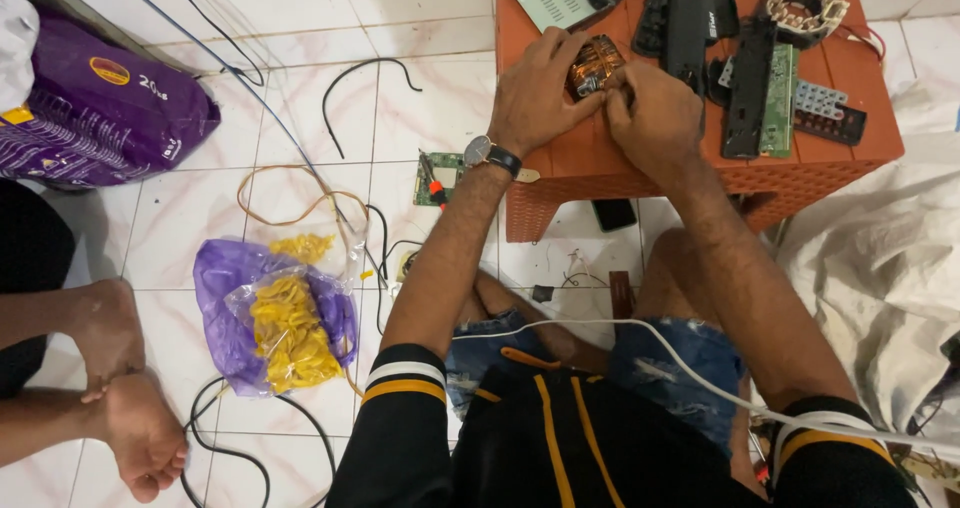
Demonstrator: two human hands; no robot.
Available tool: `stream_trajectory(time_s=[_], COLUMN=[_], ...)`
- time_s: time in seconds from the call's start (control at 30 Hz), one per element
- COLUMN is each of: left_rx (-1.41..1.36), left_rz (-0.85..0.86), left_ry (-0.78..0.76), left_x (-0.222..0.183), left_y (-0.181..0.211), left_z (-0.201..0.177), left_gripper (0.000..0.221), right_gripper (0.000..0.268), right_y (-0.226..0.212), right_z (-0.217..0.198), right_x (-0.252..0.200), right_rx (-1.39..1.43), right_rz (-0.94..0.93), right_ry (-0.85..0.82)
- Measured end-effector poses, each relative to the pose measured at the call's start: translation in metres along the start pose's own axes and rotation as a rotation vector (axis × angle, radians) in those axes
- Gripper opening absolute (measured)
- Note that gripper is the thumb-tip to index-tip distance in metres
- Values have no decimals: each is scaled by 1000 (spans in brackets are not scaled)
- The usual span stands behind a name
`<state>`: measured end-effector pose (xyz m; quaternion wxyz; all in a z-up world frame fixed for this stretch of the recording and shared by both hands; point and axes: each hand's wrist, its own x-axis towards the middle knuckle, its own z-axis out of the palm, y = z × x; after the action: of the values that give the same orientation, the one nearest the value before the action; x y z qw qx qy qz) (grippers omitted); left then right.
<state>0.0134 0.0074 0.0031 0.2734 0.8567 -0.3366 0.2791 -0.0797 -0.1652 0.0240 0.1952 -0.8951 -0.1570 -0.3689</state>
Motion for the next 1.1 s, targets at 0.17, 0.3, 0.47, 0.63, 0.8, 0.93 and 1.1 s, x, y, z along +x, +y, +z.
stream_trajectory(time_s=[0.17, 0.3, 0.47, 0.63, 0.8, 0.93, 1.1], left_rx=[17, -46, -41, -53, -30, -14, -28], left_rz=[14, -16, -15, -25, -24, -16, -14], left_ry=[12, -23, -22, -1, -32, -39, -46], left_x=[0, 0, 1, 1, 2, 0, 1], left_y=[0, 3, -2, 6, 3, 3, 7], left_z=[-1, -5, 1, -9, -6, -5, -11], left_gripper=[77, 66, 66, 65, 67, 68, 67], right_gripper=[6, 3, 5, 6, 8, 20, 19], right_y=[-1, 0, -1, 1, -7, -14, -19], right_z=[-1, -1, 1, 2, -4, -11, -14], right_x=[1, 2, 2, 1, 3, 6, 9], right_rx=[34, 18, -20, -61, -45, 24, 68], right_rz=[5, 48, 44, 22, -3, 34, 34], right_ry=[-3, -40, -38, -43, 2, -23, 3])
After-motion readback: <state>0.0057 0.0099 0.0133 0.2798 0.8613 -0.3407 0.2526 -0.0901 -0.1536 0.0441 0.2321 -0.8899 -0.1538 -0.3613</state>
